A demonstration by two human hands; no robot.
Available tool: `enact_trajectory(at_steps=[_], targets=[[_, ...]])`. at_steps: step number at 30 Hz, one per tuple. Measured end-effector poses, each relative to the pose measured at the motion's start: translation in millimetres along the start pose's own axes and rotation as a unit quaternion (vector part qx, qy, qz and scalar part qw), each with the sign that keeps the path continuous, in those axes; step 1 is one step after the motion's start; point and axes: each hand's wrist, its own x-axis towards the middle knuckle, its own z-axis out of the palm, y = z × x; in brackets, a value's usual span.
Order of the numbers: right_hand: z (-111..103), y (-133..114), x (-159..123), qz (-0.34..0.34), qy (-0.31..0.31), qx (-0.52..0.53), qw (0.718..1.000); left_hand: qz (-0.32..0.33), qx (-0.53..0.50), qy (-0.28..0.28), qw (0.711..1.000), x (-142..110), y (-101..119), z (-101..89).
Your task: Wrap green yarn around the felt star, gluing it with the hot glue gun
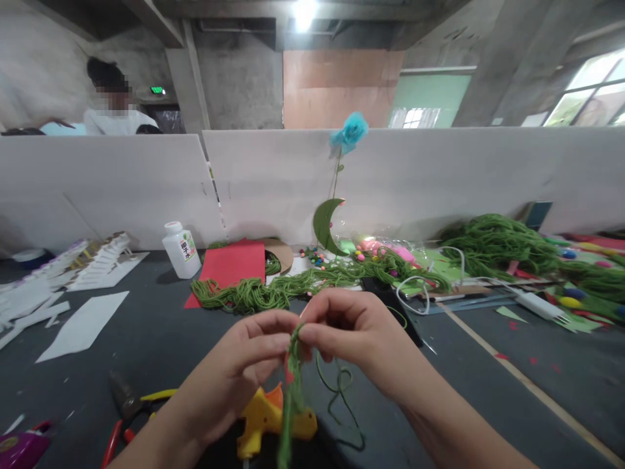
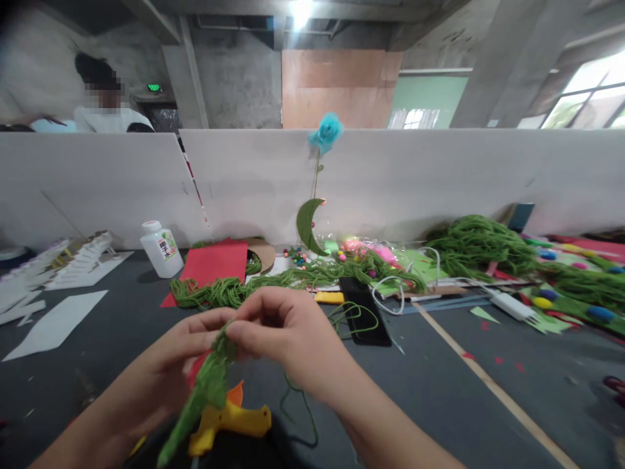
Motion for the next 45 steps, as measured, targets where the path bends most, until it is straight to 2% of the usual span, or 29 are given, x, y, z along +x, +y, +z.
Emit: enact_trajectory(at_steps=[2, 4, 7, 10, 13, 16, 18, 25, 31, 38, 40, 45], targets=[[-1.5, -0.9, 1.9, 0.001, 0.047, -0.068, 0.997, 0.054, 0.078, 0.071, 0.993, 1.2, 4.1, -2.7], [-1.3, -0.2, 3.3, 0.006, 0.068, -0.107, 0.992, 0.101, 0.166, 0.116, 0.974, 0.3, 7.3, -4.6], [1.7, 2.3, 4.1, 0.0, 0.083, -0.133, 0.988, 0.093, 0.276, 0.132, 0.948, -3.9, 8.9, -3.1], [5.0, 4.1, 3.6, -0.007, 0.089, -0.138, 0.986, 0.09, 0.319, 0.162, 0.929, -7.4, 7.7, 0.3], [7.1, 3.9, 1.8, -0.01, 0.094, -0.145, 0.985, 0.104, 0.296, 0.161, 0.936, -8.4, 6.3, 0.4], [9.0, 2.6, -0.6, -0.021, 0.103, -0.165, 0.981, 0.069, 0.236, 0.138, 0.959, -8.2, 6.2, -0.9], [10.3, 1.5, -1.4, -0.028, 0.108, -0.184, 0.977, 0.052, 0.224, 0.134, 0.964, -7.8, 6.7, -1.1], [11.8, -0.2, -0.9, -0.041, 0.105, -0.219, 0.969, 0.105, 0.295, 0.199, 0.928, -5.5, 1.9, -1.2], [14.4, 2.4, -2.6, -0.062, 0.13, -0.24, 0.96, 0.135, 0.274, 0.239, 0.922, -3.6, -3.2, -1.0], [18.6, 6.5, -4.4, -0.116, 0.133, -0.333, 0.926, 0.135, 0.243, 0.24, 0.93, -5.9, -4.0, -0.2], [18.2, 6.6, -4.3, -0.107, 0.131, -0.326, 0.93, 0.133, 0.221, 0.231, 0.938, -5.9, -4.6, -0.2], [15.2, 0.7, -3.2, -0.06, 0.104, -0.225, 0.967, 0.145, 0.189, 0.215, 0.947, -5.8, -5.6, 0.1]])
